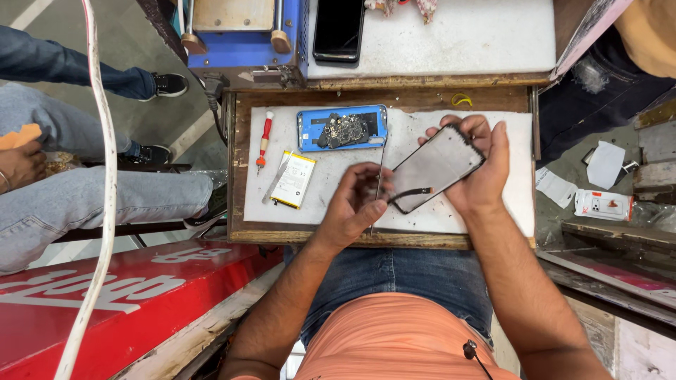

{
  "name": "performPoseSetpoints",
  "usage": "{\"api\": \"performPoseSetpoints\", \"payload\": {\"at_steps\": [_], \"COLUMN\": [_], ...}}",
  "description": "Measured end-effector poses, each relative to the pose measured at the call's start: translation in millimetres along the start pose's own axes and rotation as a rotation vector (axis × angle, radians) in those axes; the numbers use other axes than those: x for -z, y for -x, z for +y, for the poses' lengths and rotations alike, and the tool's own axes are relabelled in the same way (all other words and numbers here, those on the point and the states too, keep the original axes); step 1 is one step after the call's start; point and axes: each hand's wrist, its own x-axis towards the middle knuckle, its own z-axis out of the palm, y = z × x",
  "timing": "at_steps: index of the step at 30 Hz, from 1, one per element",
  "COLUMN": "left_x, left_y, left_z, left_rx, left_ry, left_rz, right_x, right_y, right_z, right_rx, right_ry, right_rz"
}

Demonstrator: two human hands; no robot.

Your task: The person cleans the edges of a smartphone with a cloth and a card, then removes the back cover and battery. They place the battery and back cover aside and continue handling the phone's internal components.

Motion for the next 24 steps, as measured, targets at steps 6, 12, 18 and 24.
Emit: {"api": "performPoseSetpoints", "payload": {"at_steps": [6,12,18,24], "left_x": [4.2,-3.4,-6.7,-9.5], "left_y": [3.7,11.3,12.9,7.0], "left_z": [26.4,38.1,36.0,35.4], "left_rx": [-0.285,-0.279,-0.352,-0.408], "left_ry": [-0.767,-0.786,-0.85,-0.987], "left_rz": [0.151,0.126,0.11,0.11], "right_x": [3.8,5.0,2.9,-3.5], "right_y": [-10.6,-9.8,-7.2,-2.6], "right_z": [-19.7,-36.7,-40.3,-39.1], "right_rx": [-0.007,0.076,0.114,0.149], "right_ry": [-0.21,-0.223,-0.212,-0.125], "right_rz": [0.092,0.112,0.097,0.074]}}
